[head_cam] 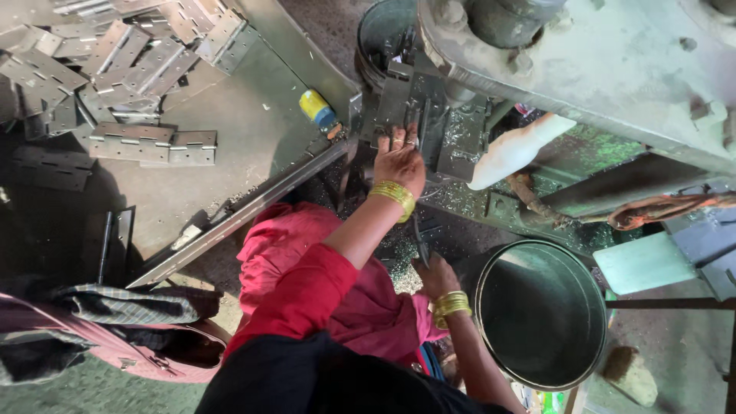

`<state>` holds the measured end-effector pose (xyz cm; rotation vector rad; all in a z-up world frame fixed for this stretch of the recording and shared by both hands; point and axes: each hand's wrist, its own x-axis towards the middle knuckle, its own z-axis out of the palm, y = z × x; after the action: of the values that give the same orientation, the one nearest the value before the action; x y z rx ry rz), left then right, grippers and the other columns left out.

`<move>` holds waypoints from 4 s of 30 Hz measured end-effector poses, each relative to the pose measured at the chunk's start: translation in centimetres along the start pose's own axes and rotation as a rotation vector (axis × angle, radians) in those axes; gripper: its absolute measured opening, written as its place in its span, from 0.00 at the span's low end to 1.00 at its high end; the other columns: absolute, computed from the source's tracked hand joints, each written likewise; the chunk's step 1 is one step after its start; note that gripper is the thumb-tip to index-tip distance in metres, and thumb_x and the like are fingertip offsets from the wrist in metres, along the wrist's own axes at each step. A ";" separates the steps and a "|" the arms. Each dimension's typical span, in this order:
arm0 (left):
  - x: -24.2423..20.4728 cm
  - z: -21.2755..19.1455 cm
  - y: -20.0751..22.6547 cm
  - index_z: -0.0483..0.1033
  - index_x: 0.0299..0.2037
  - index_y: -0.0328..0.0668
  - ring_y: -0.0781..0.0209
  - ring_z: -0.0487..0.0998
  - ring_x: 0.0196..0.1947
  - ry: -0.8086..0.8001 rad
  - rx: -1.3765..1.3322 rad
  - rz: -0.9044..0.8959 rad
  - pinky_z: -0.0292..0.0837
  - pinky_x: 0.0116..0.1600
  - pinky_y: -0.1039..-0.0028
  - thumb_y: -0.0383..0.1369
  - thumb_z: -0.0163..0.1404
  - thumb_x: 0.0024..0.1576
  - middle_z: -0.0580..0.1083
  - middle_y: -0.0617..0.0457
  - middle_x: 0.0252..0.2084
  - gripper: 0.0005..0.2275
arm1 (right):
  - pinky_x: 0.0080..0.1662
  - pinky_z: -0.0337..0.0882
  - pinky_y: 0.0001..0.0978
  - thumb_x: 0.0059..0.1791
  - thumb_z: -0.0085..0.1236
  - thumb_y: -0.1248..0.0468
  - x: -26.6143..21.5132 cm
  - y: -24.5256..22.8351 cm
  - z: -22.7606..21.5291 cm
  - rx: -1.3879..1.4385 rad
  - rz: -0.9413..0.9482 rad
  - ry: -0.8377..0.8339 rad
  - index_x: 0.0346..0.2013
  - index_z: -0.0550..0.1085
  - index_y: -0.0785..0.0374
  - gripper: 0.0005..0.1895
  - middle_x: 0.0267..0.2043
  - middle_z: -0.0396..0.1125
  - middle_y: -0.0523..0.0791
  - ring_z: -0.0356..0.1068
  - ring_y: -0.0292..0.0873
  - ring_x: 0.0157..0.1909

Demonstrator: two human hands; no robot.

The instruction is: The person repeatedly places metal pieces into a press machine, activates the press with a lever, and removes the processed pieces. The person handles the metal pieces one at a time and deposits them into a pile on the table.

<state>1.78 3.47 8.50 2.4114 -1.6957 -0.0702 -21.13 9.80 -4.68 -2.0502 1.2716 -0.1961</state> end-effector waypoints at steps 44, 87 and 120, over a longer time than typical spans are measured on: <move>-16.0 -1.9 -45.2 0.75 0.48 0.42 0.47 0.74 0.50 0.188 0.532 -0.303 0.69 0.53 0.56 0.31 0.43 0.56 0.76 0.46 0.47 0.12 | 0.51 0.74 0.43 0.59 0.60 0.59 -4.2 -10.1 -8.6 0.014 -0.299 0.614 0.55 0.74 0.67 0.15 0.53 0.71 0.52 0.75 0.51 0.50; -1.6 -3.3 0.3 0.66 0.63 0.37 0.50 0.49 0.75 -0.139 0.234 0.037 0.47 0.71 0.55 0.32 0.37 0.64 0.55 0.46 0.75 0.18 | 0.46 0.70 0.57 0.50 0.56 0.47 1.3 3.0 -0.3 -0.108 0.082 -0.025 0.41 0.73 0.64 0.22 0.37 0.74 0.60 0.74 0.67 0.45; 3.9 -4.6 -1.4 0.65 0.68 0.40 0.50 0.48 0.77 -0.213 0.315 0.059 0.22 0.75 0.41 0.35 0.36 0.65 0.55 0.48 0.76 0.21 | 0.45 0.71 0.56 0.50 0.56 0.45 -1.8 0.3 4.4 -0.061 0.072 0.041 0.51 0.71 0.64 0.26 0.38 0.73 0.59 0.74 0.64 0.44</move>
<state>5.09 0.90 13.02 2.6552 -2.0040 -0.0565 -20.18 13.38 -7.75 -2.0577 1.3897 -0.1687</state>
